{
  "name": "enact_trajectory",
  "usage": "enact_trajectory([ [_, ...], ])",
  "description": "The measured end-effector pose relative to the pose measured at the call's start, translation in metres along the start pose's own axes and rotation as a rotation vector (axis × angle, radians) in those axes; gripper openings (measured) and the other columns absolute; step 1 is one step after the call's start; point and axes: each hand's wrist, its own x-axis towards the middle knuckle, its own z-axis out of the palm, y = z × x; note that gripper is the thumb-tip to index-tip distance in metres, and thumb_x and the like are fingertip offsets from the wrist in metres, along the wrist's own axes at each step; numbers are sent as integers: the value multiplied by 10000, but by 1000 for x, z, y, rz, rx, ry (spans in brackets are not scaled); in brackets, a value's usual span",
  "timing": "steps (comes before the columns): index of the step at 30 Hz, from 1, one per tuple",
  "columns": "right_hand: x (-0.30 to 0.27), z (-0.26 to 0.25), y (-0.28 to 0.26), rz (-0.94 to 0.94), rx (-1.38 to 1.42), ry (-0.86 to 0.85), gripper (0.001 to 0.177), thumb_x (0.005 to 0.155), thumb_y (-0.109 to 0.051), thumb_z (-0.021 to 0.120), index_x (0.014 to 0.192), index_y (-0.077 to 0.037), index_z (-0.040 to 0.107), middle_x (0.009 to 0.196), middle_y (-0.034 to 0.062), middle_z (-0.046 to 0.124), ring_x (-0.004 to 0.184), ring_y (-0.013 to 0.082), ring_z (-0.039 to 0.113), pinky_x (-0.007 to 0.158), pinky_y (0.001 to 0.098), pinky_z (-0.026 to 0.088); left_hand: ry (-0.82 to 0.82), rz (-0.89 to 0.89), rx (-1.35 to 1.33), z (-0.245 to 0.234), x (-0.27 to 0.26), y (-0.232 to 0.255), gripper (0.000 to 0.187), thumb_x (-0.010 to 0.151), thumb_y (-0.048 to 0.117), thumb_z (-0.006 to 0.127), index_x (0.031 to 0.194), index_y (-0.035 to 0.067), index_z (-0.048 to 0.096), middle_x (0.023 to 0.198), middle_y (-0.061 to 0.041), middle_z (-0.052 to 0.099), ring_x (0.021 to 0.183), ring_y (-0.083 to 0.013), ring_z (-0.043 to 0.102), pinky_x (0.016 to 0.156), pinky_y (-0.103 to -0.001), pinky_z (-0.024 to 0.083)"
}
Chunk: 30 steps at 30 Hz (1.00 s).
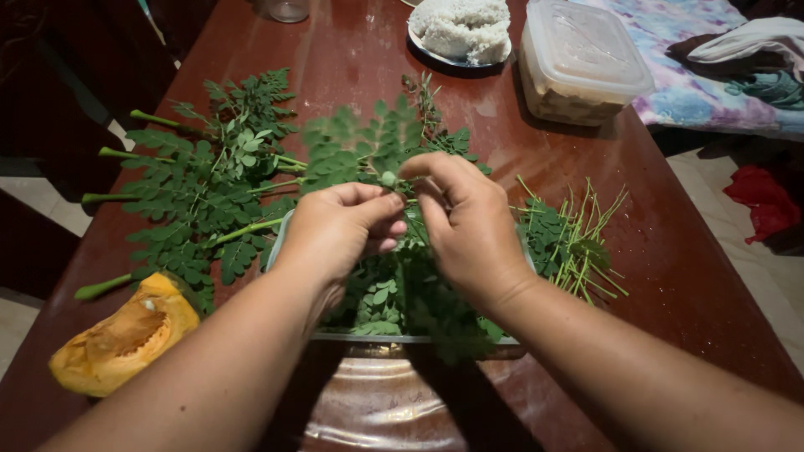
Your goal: The person picks leaves from green leafy stems by hand and places them into a clear plastic container on a wooden table. The person handles multiple stems, removing leaves and setting the bare stems aside on the table.
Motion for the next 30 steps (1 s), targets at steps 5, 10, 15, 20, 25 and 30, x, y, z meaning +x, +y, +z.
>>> enact_trajectory([
  [5,7,-2,3,120,-123,-65,135,889,-49,709,1010,-81,761,913,109,720,822,252,722,715,345,560,-32,-27,102,1,1,1,115,861,104,764,933,15,748,810,-50,743,684,-120,688,618,-265,561],
  [10,3,-4,15,66,-142,-105,108,874,-93,741,975,-55,743,908,116,723,831,274,715,728,364,558,-33,-15,87,2,6,-2,137,875,129,748,946,13,764,810,-46,746,689,-103,690,630,-265,589],
  [15,-1,-5,17,83,-169,-127,114,882,-112,712,957,-28,694,904,140,703,824,297,693,733,375,546,-9,-18,94,5,11,-10,143,885,139,741,945,11,761,817,-46,750,695,-105,688,632,-262,575],
  [20,-4,-1,13,125,-118,-171,108,893,-122,653,931,-22,667,873,150,694,807,299,691,739,383,545,-1,-7,65,6,16,-11,134,890,154,729,934,30,751,809,-31,744,687,-105,673,620,-254,550],
  [25,-6,2,18,335,-128,-236,157,895,-154,630,969,-30,690,863,152,709,779,295,707,740,381,549,17,53,145,5,15,-8,81,862,111,746,867,36,718,756,-25,697,656,-114,633,576,-278,511],
  [30,-7,0,30,150,-412,-322,218,849,-189,687,1001,-70,788,990,177,717,1014,379,629,882,441,481,27,85,224,3,15,-8,101,835,100,759,809,48,677,741,-13,691,653,-109,651,582,-283,535],
])
